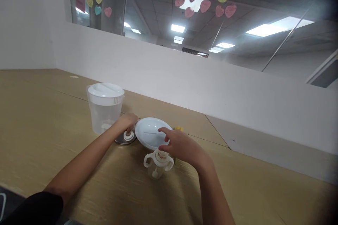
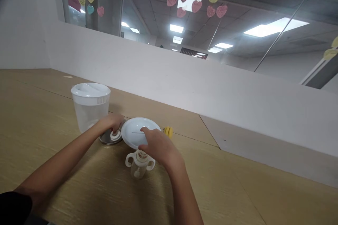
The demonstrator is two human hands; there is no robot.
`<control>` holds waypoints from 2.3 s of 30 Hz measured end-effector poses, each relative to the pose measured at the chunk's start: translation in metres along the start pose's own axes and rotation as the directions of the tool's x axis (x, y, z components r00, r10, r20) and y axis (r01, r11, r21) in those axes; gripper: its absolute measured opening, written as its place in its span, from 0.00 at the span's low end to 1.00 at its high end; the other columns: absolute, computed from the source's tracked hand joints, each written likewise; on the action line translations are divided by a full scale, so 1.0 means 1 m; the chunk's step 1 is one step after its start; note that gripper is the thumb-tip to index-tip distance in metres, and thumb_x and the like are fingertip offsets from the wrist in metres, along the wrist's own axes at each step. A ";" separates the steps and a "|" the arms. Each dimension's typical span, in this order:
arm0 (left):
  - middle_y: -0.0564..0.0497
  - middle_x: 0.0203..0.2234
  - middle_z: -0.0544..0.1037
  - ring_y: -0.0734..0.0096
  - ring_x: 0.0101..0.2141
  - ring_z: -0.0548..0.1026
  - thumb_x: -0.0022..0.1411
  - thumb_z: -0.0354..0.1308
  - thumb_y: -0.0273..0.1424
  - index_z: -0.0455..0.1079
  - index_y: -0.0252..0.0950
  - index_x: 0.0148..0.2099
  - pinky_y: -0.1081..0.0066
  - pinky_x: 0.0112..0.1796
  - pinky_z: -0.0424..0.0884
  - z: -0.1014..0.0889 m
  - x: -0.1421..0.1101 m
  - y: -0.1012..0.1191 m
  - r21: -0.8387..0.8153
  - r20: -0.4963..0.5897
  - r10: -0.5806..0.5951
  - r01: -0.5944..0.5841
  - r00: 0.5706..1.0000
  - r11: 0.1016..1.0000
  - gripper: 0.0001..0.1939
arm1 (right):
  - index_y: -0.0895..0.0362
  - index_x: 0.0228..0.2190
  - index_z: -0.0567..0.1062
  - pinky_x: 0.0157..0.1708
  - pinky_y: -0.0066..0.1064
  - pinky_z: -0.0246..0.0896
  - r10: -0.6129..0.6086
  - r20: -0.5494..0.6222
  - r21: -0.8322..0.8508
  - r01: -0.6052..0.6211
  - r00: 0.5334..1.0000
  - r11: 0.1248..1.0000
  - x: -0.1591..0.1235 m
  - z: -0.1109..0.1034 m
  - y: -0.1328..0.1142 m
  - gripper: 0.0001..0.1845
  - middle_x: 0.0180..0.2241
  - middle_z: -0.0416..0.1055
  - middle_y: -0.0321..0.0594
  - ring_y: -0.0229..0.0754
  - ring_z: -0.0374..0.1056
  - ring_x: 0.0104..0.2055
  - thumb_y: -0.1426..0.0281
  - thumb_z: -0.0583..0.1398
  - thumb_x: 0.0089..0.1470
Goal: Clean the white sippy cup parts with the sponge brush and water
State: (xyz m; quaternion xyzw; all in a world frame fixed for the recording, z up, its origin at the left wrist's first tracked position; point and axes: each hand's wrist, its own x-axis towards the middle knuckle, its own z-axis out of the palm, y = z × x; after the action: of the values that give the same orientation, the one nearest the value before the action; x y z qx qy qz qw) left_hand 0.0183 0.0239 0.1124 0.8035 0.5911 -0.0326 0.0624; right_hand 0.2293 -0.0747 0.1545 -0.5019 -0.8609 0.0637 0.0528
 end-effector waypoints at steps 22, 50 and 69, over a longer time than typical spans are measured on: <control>0.55 0.31 0.77 0.78 0.29 0.72 0.66 0.47 0.31 0.69 0.36 0.41 0.78 0.30 0.63 -0.056 -0.099 0.043 -0.220 -0.623 0.457 -0.702 0.635 0.677 0.09 | 0.54 0.46 0.68 0.32 0.28 0.59 -0.051 -0.439 0.439 0.264 0.897 0.859 0.004 -0.013 -0.019 0.24 0.35 0.73 0.35 0.36 0.65 0.31 0.73 0.61 0.44; 0.50 0.37 0.75 0.71 0.37 0.74 0.68 0.42 0.33 0.67 0.37 0.44 0.72 0.37 0.69 -0.040 -0.125 0.064 -0.011 -0.748 0.389 -0.595 0.538 0.803 0.13 | 0.54 0.33 0.62 0.28 0.29 0.56 -0.151 -0.713 0.094 0.307 0.684 0.947 0.007 -0.002 -0.014 0.11 0.29 0.67 0.36 0.39 0.64 0.29 0.67 0.57 0.46; 0.40 0.53 0.67 0.48 0.56 0.62 0.50 0.62 0.49 0.52 0.36 0.61 0.47 0.59 0.50 0.122 -0.053 0.067 -0.333 -0.723 0.271 -0.664 0.636 0.669 0.42 | 0.56 0.34 0.77 0.36 0.30 0.58 -0.149 -0.088 0.229 0.166 0.985 0.959 -0.006 -0.022 0.013 0.08 0.34 0.72 0.38 0.39 0.66 0.36 0.71 0.60 0.50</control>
State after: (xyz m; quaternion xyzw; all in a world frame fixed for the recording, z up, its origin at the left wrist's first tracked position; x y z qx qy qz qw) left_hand 0.0687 -0.0625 0.0025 0.8393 0.3142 0.4297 0.1103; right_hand 0.2471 -0.0726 0.1739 -0.4239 -0.8822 0.1433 0.1467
